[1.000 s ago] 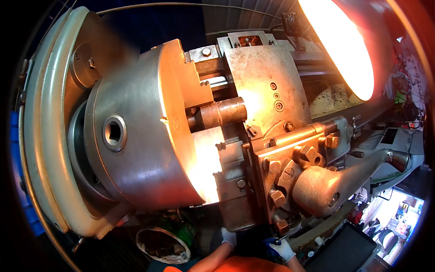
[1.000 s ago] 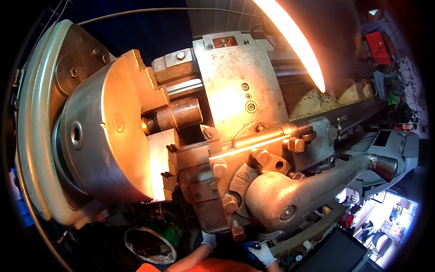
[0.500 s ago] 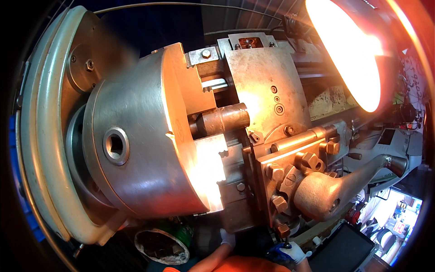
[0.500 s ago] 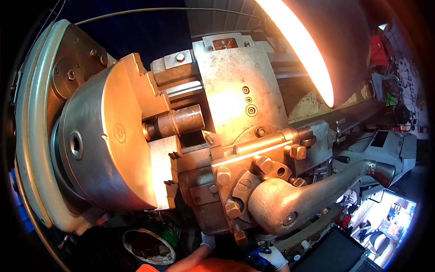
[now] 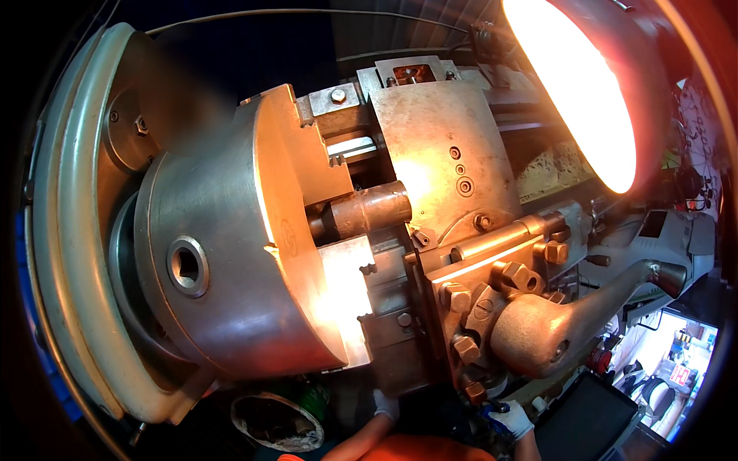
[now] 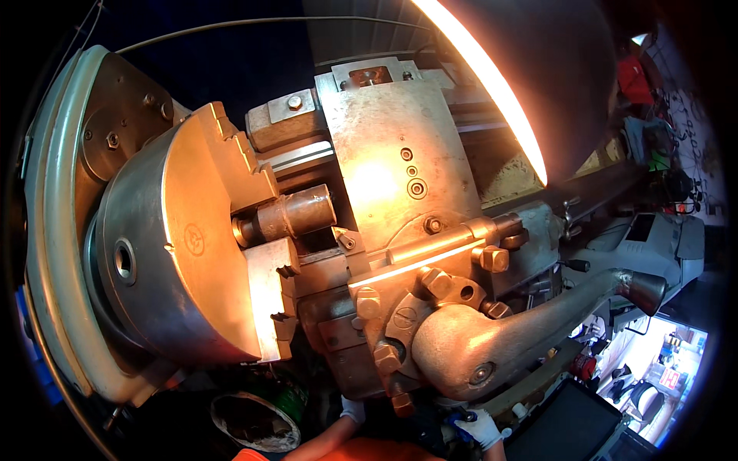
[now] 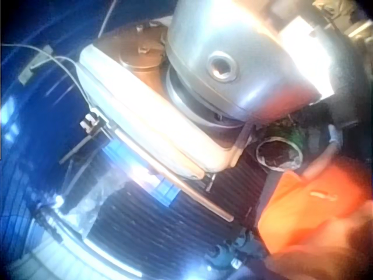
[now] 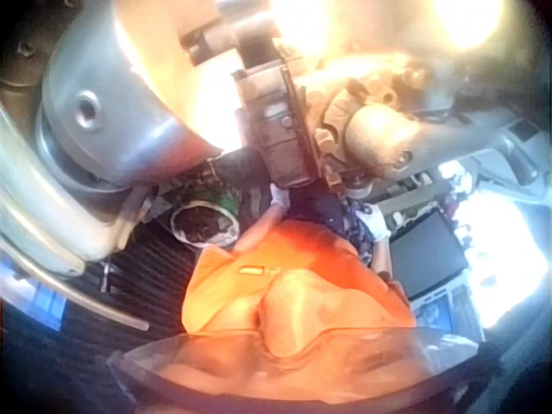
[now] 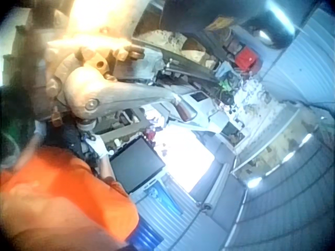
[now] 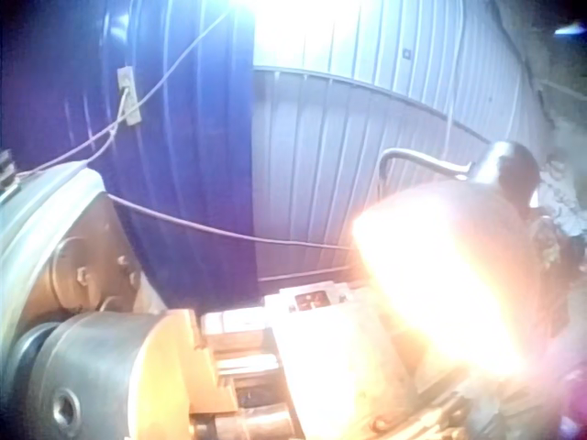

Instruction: The person operates a metal lathe, using a wrench to tighten the chuck and adjusting the tool post and tailstock. They rotate the chuck by hand to check alignment and make fine adjustments to the tool position while the machine is stationary.

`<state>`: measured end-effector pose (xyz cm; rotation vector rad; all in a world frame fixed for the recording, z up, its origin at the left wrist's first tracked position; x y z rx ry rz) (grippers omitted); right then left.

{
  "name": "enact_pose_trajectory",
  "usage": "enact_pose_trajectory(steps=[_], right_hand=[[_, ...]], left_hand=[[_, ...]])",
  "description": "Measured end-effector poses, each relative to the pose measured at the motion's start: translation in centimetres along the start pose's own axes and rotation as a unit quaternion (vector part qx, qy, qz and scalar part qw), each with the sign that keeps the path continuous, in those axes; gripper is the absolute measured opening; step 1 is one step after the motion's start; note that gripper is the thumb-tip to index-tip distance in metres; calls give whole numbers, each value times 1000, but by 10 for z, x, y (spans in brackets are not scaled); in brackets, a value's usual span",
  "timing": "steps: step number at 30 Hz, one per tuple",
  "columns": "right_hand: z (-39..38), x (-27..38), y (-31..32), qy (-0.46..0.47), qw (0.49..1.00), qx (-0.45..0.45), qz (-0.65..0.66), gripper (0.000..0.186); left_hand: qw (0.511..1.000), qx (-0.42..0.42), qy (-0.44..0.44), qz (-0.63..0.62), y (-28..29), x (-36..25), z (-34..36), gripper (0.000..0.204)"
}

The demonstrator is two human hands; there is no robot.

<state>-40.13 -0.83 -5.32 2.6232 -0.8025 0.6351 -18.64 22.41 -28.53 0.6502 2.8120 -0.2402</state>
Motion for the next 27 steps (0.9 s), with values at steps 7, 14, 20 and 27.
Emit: enact_pose_trajectory(steps=[7, 14, 20, 27], right_hand=[[5, -26, 13, 4, 1000, -11, -29, 26], [8, 0, 17, -20, 999, -29, -10, 25], [9, 10, 15, -28, 998, -51, 9, 20], [13, -28, 22, 13, 997, -76, 9, 30]], left_hand=[[994, 2, 46, -99, -6, -6, -5, 45], [984, 16, 35, -174, -9, -2, -4, 42], [983, 53, -7, -176, 8, 18, 13, 26], [997, -23, -14, 69, 5, -1, 2, 25]])
Point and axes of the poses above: each hand's wrist, its own z-axis towards the middle knuckle, its own y-axis out of the back of the hand, x = y × z, the point moved 5 cm from there along z, towards the middle knuckle, and after that the axes turned 10 degrees about y, right-handed, at the moved point
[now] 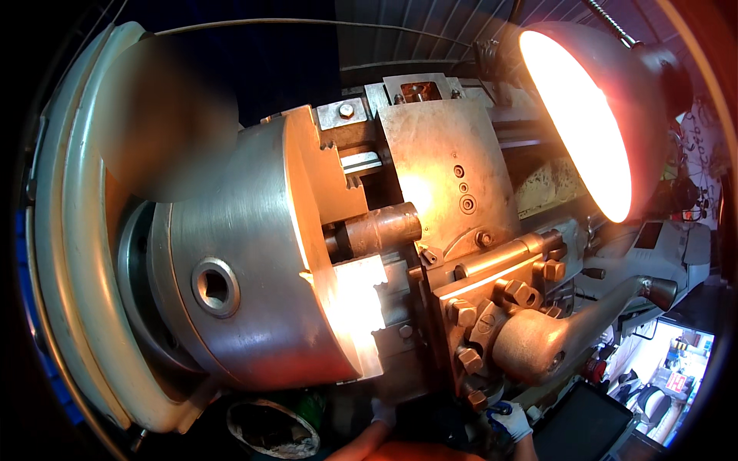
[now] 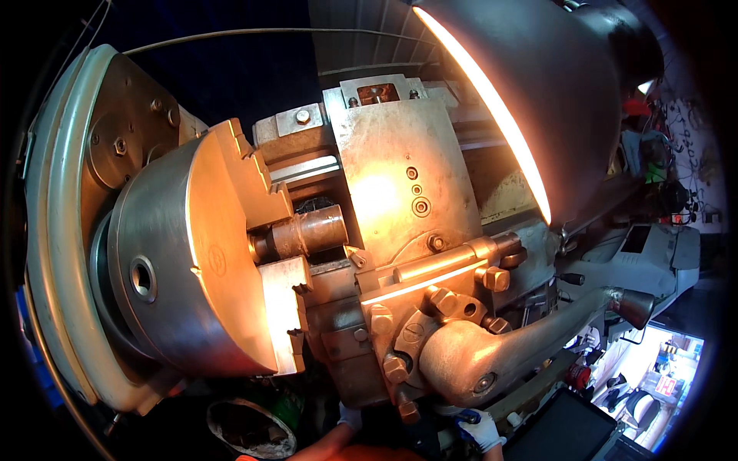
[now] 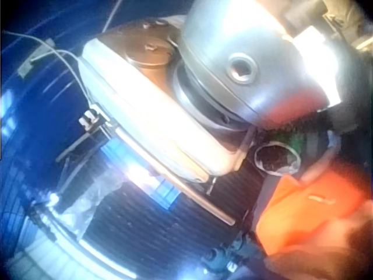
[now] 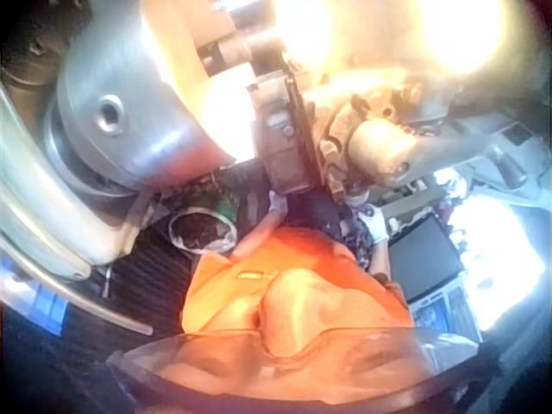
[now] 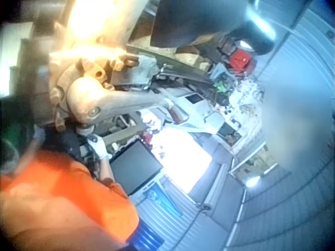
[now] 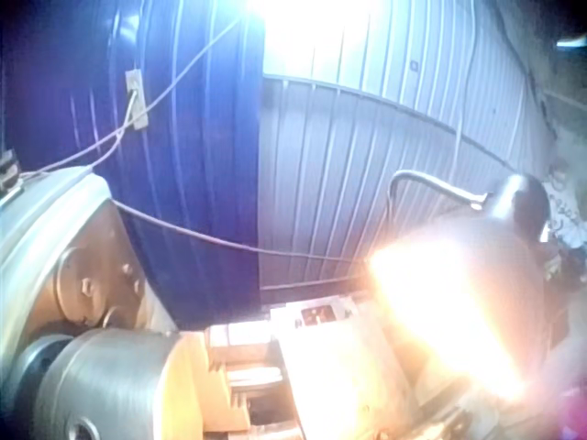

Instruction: The person operates a metal lathe, using a wrench to tighten the chuck and adjusting the tool post and tailstock. They rotate the chuck by hand to check alignment and make fine adjustments to the tool position while the machine is stationary.

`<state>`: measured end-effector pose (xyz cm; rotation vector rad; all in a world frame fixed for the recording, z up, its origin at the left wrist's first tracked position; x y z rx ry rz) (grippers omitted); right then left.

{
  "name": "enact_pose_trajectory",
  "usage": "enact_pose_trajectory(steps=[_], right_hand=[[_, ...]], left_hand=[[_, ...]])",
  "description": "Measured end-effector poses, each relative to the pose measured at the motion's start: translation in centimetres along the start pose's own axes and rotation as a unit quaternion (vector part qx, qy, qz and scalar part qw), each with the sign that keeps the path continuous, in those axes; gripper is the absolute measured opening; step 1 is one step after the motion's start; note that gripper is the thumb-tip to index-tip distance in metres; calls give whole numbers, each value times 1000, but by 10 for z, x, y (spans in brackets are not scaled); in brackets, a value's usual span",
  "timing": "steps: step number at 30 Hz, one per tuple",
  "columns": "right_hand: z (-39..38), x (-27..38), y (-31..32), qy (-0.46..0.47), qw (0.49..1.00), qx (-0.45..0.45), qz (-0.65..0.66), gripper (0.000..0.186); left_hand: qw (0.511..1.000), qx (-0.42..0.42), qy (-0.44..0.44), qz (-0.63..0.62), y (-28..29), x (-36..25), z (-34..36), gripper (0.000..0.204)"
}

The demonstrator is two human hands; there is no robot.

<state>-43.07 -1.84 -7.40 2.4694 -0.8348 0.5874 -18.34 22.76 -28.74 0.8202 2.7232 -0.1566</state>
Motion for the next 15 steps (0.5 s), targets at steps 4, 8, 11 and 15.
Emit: enact_pose_trajectory(steps=[4, 8, 11, 15], right_hand=[[-6, 34, -6, 34, 997, -27, -60, 38], [-10, 40, -8, 47, 994, -47, -82, 40], [-1, 1, -2, 43, 991, 1, -128, 38], [11, -6, 1, 66, 994, 1, -88, 36]], left_hand=[[998, -22, -51, -5, -3, -10, -5, 16], [996, -35, -64, 57, 10, 28, 21, 22], [987, -22, -96, 124, 11, 44, 32, 25], [927, -39, -137, 347, 1, 24, 15, 28]])
Point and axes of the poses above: each hand's wrist, its own z-axis towards the middle knuckle, its own y-axis out of the back of the hand, x = y × z, the point moved 5 cm from there along z, towards the middle knuckle, and after that the axes turned 10 degrees about y, right-handed, at the moved point
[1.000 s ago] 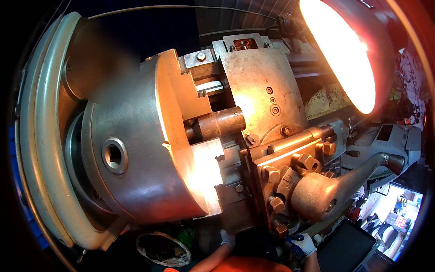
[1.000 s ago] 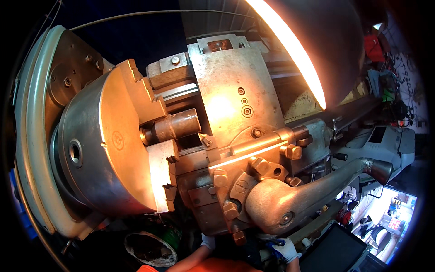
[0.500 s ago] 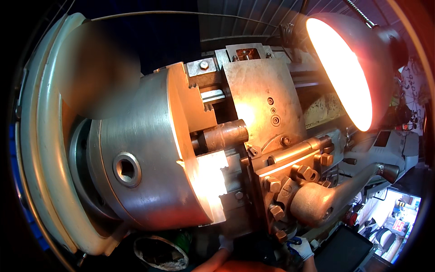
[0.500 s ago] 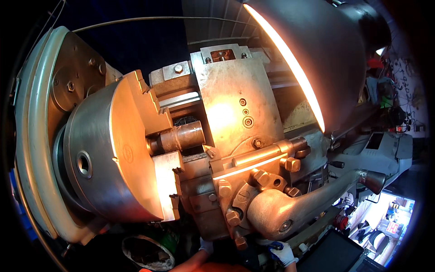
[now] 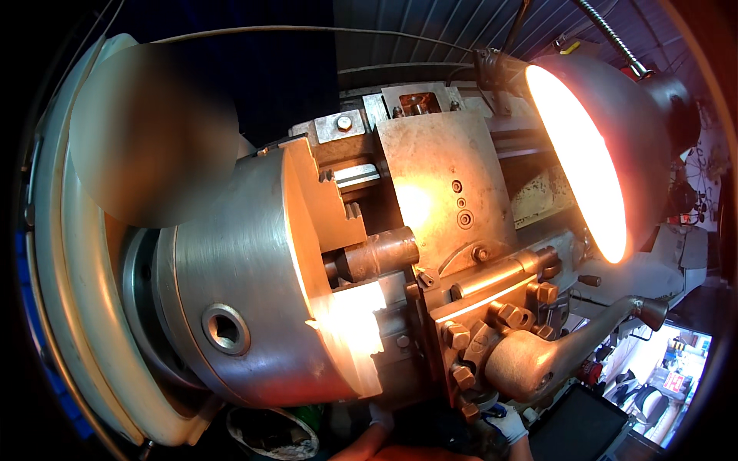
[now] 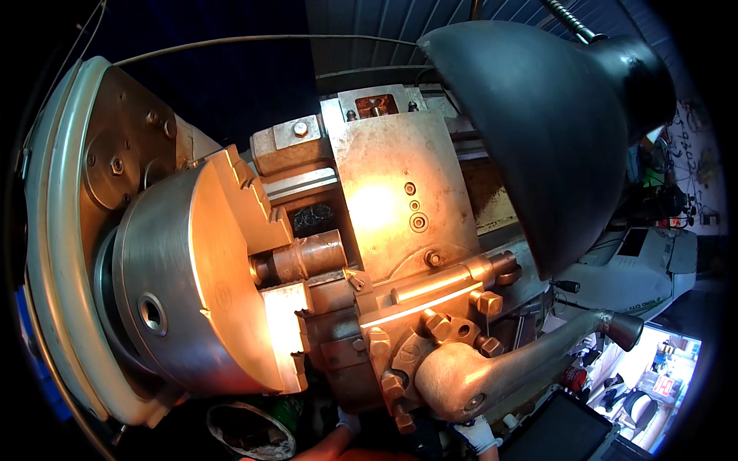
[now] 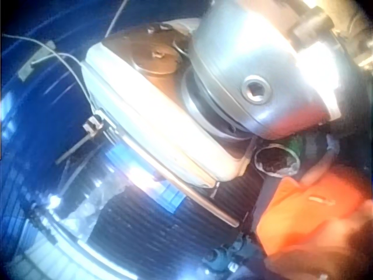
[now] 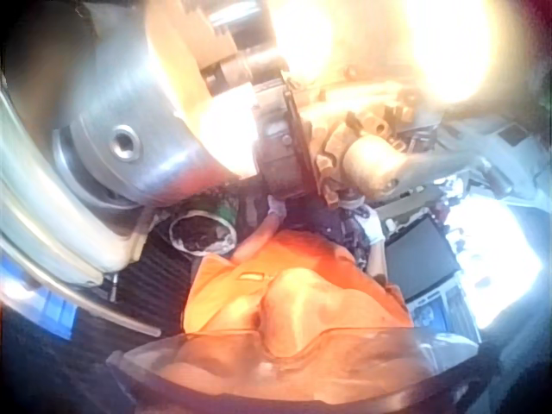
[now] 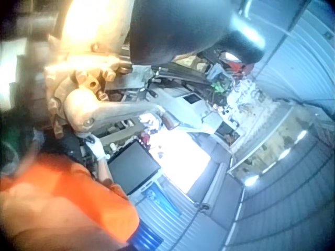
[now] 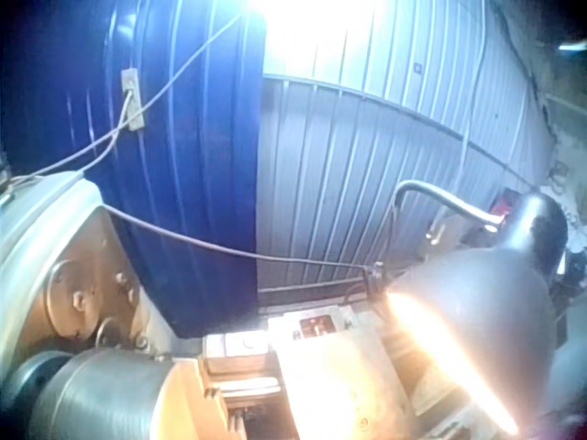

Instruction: The person operates a metal lathe, using a wrench to tighten the chuck and adjusting the tool post and tailstock. They rotate the chuck by hand to check alignment and make fine adjustments to the tool position while the machine is stationary.

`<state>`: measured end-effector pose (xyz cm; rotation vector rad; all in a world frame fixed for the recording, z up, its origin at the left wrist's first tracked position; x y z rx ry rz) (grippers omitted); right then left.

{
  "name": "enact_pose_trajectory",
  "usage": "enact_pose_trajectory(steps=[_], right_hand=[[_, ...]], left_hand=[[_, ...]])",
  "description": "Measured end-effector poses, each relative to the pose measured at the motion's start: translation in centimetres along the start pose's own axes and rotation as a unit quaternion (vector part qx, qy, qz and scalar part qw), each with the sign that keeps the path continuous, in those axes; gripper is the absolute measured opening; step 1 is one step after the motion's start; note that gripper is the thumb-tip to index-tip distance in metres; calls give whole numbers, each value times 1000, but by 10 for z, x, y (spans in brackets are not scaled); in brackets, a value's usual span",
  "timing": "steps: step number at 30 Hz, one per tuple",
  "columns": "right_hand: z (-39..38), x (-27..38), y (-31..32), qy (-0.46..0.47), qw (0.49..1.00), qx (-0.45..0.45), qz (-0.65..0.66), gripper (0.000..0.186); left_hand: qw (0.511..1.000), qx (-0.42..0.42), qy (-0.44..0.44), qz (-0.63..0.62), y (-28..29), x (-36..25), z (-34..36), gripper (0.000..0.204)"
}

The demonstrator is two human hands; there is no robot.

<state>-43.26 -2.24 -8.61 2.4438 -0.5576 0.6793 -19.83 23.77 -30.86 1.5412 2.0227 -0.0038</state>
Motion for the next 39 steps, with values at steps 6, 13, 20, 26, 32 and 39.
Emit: enact_pose_trajectory(steps=[6, 13, 20, 26, 32, 39], right_hand=[[-2, -36, -1, 23, 994, 59, -93, 39], [6, 9, 4, -64, 991, 67, 97, 47], [10, 4, 11, -32, 981, 180, -61, 49], [20, -14, 17, -153, 959, 150, 185, 51], [25, 1, 23, -104, 979, 139, 111, 53], [25, 14, 20, -145, 951, 165, 218, 40]], left_hand=[[987, -10, 46, -156, -31, 70, 20, 30], [725, -38, -122, 676, -54, 83, 25, 55], [764, -41, -154, 626, -53, 96, 23, 48], [974, 22, 12, 227, -38, 81, 26, 45], [758, 120, 228, -599, -25, 46, 27, 43], [682, 136, 268, -666, -24, 33, 11, 42]])
Point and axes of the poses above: each hand's wrist, its own z-axis towards the middle knuckle, its own y-axis out of the back of the hand, x = y × z, the point moved 5 cm from there along z, towards the middle knuckle, and after that the axes turned 10 degrees about y, right-handed, at the moved point
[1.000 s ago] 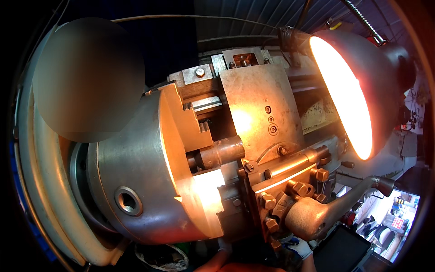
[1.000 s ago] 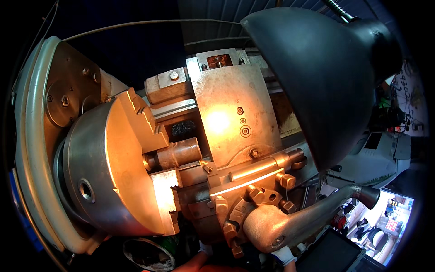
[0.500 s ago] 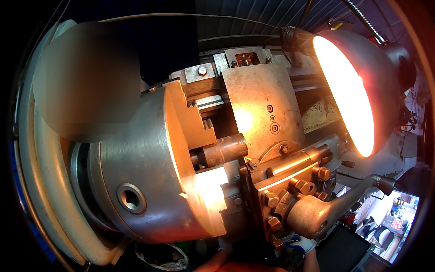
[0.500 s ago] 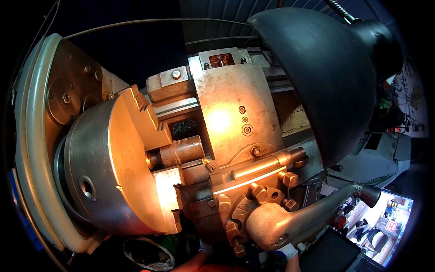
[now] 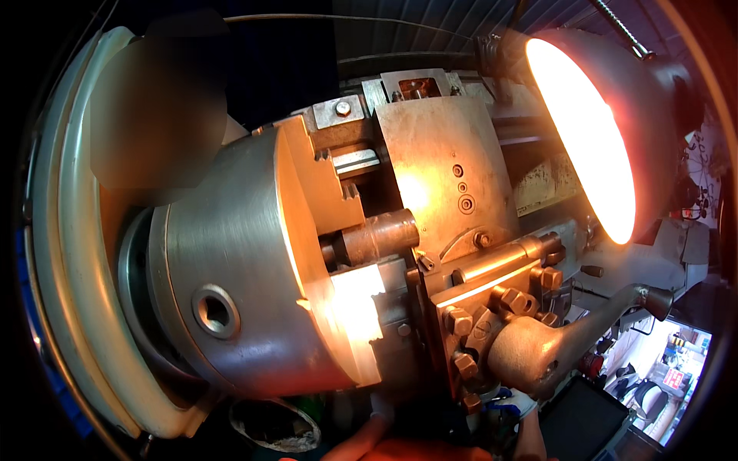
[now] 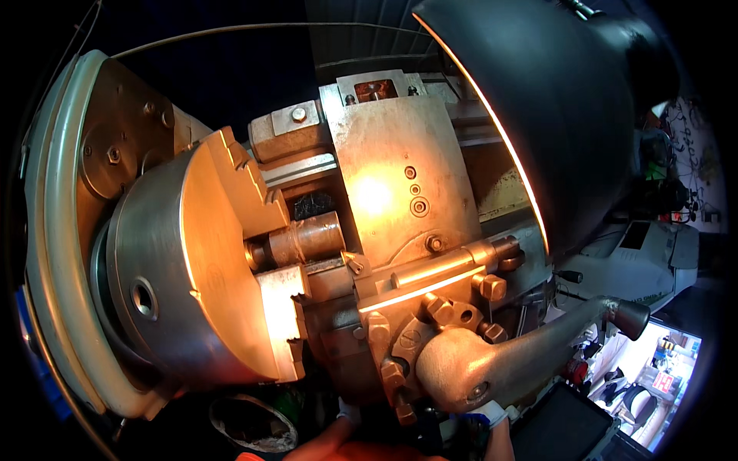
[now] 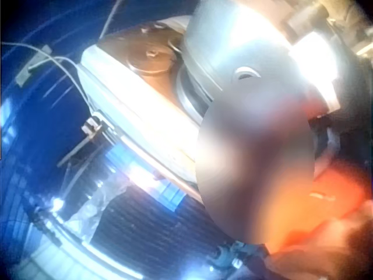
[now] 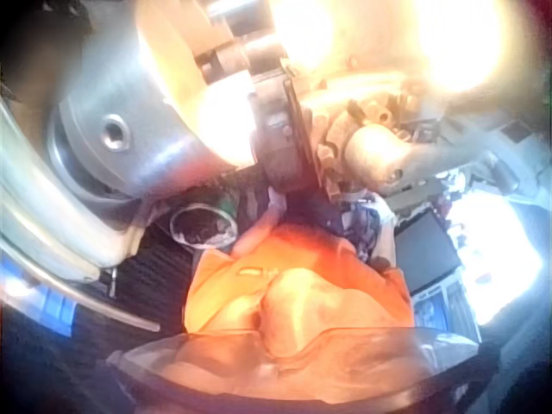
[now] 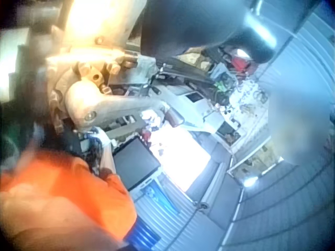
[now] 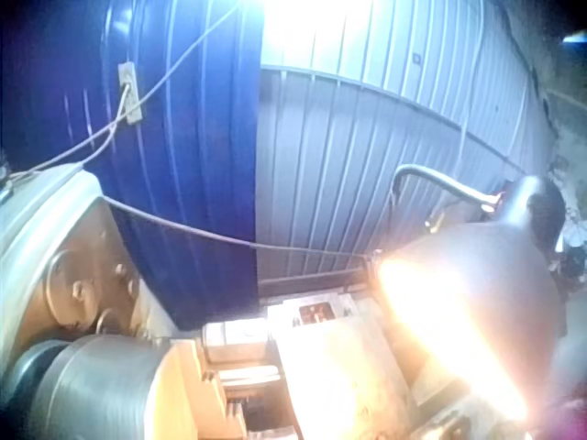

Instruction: The person operates a metal lathe, using a wrench to tighten the chuck and adjusting the tool post and tailstock. They rotate the chuck by hand to check alignment and make fine adjustments to the tool position while the machine is stationary.

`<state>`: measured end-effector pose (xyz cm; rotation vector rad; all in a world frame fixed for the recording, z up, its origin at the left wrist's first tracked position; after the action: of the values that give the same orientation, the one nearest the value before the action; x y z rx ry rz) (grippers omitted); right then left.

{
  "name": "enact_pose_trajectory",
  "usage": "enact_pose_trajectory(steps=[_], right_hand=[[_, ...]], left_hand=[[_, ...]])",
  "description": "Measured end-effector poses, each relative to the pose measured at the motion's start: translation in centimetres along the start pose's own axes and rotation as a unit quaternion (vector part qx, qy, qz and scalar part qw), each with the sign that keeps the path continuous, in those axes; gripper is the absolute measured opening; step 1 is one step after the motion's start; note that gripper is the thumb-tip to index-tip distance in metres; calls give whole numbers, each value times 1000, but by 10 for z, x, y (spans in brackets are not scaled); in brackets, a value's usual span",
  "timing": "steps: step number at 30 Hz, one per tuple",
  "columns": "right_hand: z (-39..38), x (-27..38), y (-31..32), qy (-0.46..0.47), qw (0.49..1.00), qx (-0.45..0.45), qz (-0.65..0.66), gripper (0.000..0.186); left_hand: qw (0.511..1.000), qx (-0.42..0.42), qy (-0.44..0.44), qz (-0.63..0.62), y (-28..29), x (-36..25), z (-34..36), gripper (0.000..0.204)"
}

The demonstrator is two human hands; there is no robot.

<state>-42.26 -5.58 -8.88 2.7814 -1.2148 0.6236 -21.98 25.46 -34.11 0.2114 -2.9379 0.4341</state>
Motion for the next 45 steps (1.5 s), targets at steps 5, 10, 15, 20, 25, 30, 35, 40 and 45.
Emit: enact_pose_trajectory(steps=[5, 10, 15, 20, 25, 30, 35, 40, 45], right_hand=[[3, 2, -7, 57, 996, 6, 68, 35], [1, 23, -15, 63, 996, 63, 11, 37], [-10, 59, -40, 52, 998, -11, -38, 29], [-6, 36, -33, 92, 995, -28, -20, 25], [-13, 45, -42, 84, 994, -68, -20, 20], [-21, 43, -52, 84, 988, -124, -33, 19], [-22, 12, -50, 106, 976, -179, -65, 20], [-16, -8, -40, 139, 960, -196, -145, 31], [-33, 46, -61, 163, 968, -132, -137, 29]], left_hand=[[998, 13, 31, -56, 0, -1, -10, 42], [995, -32, -26, 94, -39, -10, -34, 34], [927, 15, -53, 370, -66, -27, -55, 35], [713, -13, -209, 669, -115, -51, -96, 40], [545, -23, -363, 755, -88, -48, -80, 35], [507, -23, -371, 778, -95, -49, -86, 41], [627, -10, -324, 708, -71, -44, -63, 41], [758, -12, -248, 603, -27, -34, -26, 46], [633, -276, -164, 704, -104, -92, -145, 72]])
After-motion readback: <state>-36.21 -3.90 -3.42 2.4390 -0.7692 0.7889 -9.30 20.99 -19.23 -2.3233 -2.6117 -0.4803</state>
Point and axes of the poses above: each hand's wrist, its own z-axis towards the middle knuckle, its own y-axis out of the back of the hand, x = y × z, the point moved 5 cm from there along z, towards the middle knuckle, and after that the axes turned 10 degrees about y, right-handed, at the moved point
